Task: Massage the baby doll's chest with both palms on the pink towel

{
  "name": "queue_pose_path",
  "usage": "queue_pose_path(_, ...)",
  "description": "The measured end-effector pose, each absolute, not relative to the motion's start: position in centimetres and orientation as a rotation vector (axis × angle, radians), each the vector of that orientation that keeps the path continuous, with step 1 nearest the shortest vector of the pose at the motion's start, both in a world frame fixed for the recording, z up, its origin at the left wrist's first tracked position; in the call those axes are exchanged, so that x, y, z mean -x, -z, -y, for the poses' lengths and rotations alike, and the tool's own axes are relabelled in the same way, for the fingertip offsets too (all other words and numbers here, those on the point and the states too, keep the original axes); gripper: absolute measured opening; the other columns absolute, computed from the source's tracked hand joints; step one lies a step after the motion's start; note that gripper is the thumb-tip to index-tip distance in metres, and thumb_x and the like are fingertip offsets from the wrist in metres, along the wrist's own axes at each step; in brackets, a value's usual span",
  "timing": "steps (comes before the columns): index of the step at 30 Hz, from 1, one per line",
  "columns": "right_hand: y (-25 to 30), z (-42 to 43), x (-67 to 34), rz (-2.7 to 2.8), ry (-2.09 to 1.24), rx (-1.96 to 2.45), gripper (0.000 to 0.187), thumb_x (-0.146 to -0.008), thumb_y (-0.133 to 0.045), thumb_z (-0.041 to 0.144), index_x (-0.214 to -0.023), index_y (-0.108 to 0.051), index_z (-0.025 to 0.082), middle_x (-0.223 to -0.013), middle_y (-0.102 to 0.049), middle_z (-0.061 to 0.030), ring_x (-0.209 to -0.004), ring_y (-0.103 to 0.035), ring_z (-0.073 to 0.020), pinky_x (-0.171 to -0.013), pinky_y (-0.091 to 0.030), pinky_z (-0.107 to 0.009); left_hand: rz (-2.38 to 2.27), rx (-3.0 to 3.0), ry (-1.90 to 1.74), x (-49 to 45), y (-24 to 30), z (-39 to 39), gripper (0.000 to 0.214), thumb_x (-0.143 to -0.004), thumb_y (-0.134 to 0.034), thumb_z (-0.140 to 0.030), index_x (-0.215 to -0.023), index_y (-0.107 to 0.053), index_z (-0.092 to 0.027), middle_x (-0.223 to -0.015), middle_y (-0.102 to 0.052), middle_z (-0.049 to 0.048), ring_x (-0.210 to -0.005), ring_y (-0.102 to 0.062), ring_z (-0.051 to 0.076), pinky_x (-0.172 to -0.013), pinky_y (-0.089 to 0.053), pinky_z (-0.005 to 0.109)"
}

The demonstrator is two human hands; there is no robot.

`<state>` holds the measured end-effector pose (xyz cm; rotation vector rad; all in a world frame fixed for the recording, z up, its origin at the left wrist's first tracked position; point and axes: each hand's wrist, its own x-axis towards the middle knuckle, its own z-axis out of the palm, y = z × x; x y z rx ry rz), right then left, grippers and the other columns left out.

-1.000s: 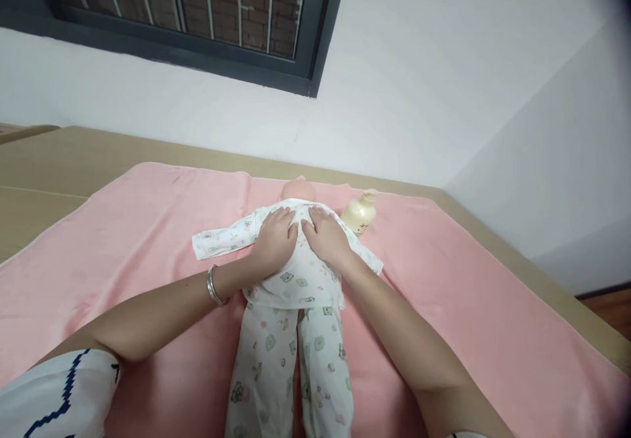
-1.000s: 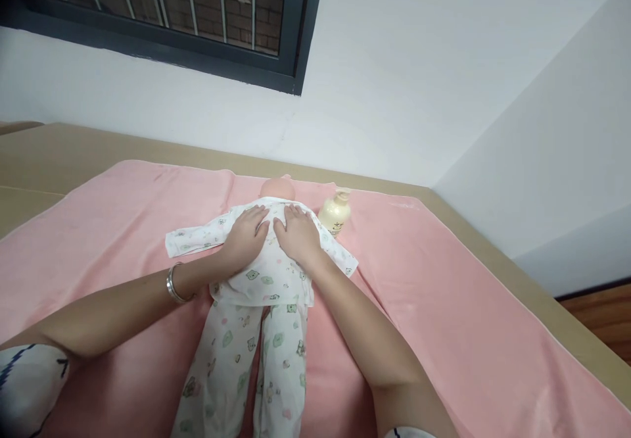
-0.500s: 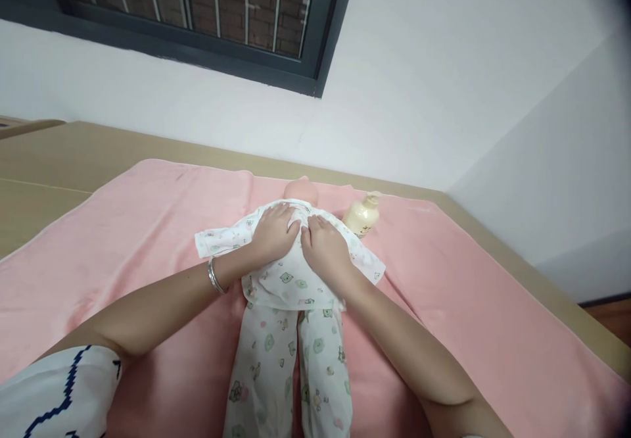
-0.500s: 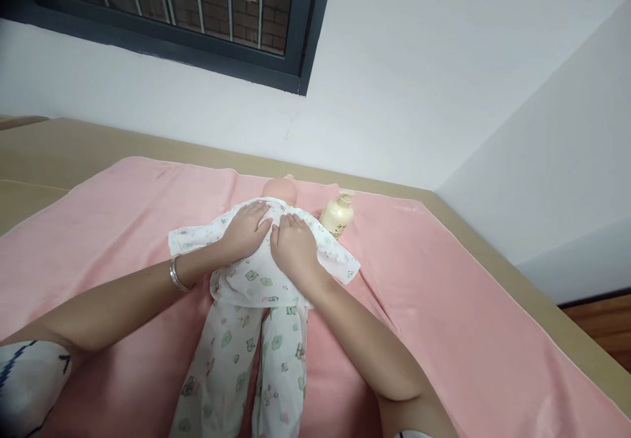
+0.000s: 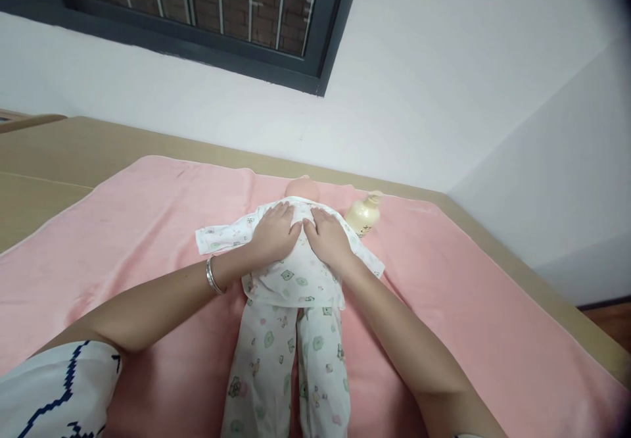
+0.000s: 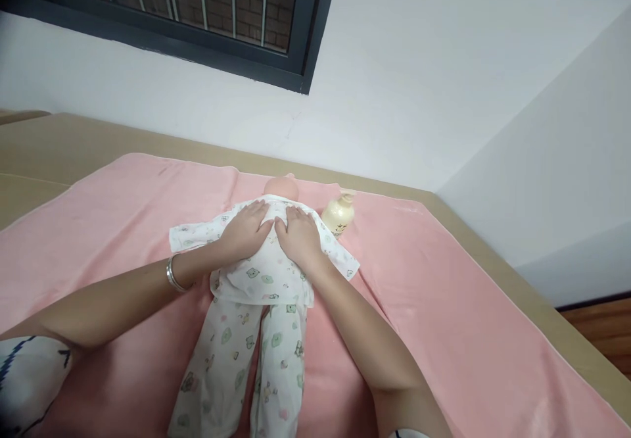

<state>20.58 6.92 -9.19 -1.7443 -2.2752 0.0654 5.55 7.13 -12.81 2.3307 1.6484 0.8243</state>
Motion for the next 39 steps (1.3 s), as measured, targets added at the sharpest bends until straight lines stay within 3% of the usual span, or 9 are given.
queue_pose_path(5,8.4,-5.0,-19.5,2.274,-0.007,1.771,0.039,-0.102,-0.035,0.030,-0.121,-0.061,0.010,-0.121,-0.068,-0.0164,-0.121,-0.057,-0.0272,-0.106,-0.037,-0.036,-1.599,-2.278,-0.770,-4.6,12.5,-8.8,0.056,-0.097,-0.037,-0.040,-0.141,-0.047,-0.007,-0.151,-0.046,0.0183,-0.143,-0.041,0.029,-0.120,-0.031,0.045)
queue_pose_path(11,7.9,-4.9,-20.0,2.263,-0.145,1.704,0.043,-0.104,-0.030,0.036,-0.119,-0.063,0.014,-0.129,-0.065,-0.0144,-0.124,-0.057,-0.0251,-0.103,-0.040,-0.035,-1.575,-2.332,-0.837,-4.5,12.8,-8.8,0.051,-0.096,-0.037,-0.035,-0.137,-0.052,-0.009,-0.144,-0.055,0.0156,-0.136,-0.049,0.029,-0.117,-0.036,0.046)
queue_pose_path(16,8.6,-7.4,-21.3,2.279,-0.239,1.611,0.040,-0.104,-0.032,0.032,-0.128,-0.058,0.014,-0.142,-0.056,-0.0126,-0.133,-0.049,-0.0227,-0.111,-0.033,-0.035,-1.603,-2.512,-0.961,-5.8,13.5,-6.6,0.049,-0.097,-0.035,-0.028,-0.135,-0.054,-0.003,-0.140,-0.057,0.0193,-0.135,-0.049,0.032,-0.118,-0.034,0.049)
queue_pose_path(22,8.1,-5.7,-20.3,2.329,-0.136,1.635,0.032,-0.101,-0.036,0.027,-0.115,-0.061,0.012,-0.121,-0.067,-0.0150,-0.116,-0.057,-0.0256,-0.102,-0.039,-0.036,-1.519,-2.420,-0.936,-5.1,13.2,-7.5,0.050,-0.097,-0.037,-0.031,-0.138,-0.054,-0.007,-0.145,-0.053,0.0164,-0.139,-0.046,0.029,-0.119,-0.034,0.048)
queue_pose_path(27,7.3,-4.6,-19.9,2.326,-0.173,1.589,0.030,-0.101,-0.034,0.024,-0.106,-0.063,0.015,-0.115,-0.068,-0.0135,-0.109,-0.059,-0.0238,-0.097,-0.041,-0.034,-1.372,-2.329,-0.967,-4.3,13.0,-9.2,0.048,-0.098,-0.036,-0.035,-0.140,-0.053,-0.018,-0.146,-0.054,0.0094,-0.138,-0.048,0.026,-0.118,-0.037,0.048)
queue_pose_path(34,8.0,-8.0,-21.5,2.264,-0.315,1.531,0.031,-0.099,-0.039,0.031,-0.112,-0.063,0.017,-0.120,-0.067,-0.0104,-0.113,-0.058,-0.0219,-0.103,-0.039,-0.035,-1.545,-2.425,-0.978,-5.9,13.4,-6.5,0.049,-0.099,-0.031,-0.027,-0.134,-0.057,-0.005,-0.144,-0.055,0.0168,-0.140,-0.045,0.029,-0.121,-0.030,0.047)
queue_pose_path(39,8.1,-5.9,-20.1,2.301,-0.144,1.649,0.036,-0.100,-0.034,0.027,-0.116,-0.062,0.012,-0.122,-0.066,-0.0161,-0.117,-0.057,-0.0261,-0.105,-0.039,-0.039,-1.504,-2.368,-0.896,-5.3,12.9,-7.2,0.050,-0.099,-0.029,-0.026,-0.138,-0.053,-0.007,-0.148,-0.051,0.0150,-0.143,-0.042,0.025,-0.122,-0.031,0.045)
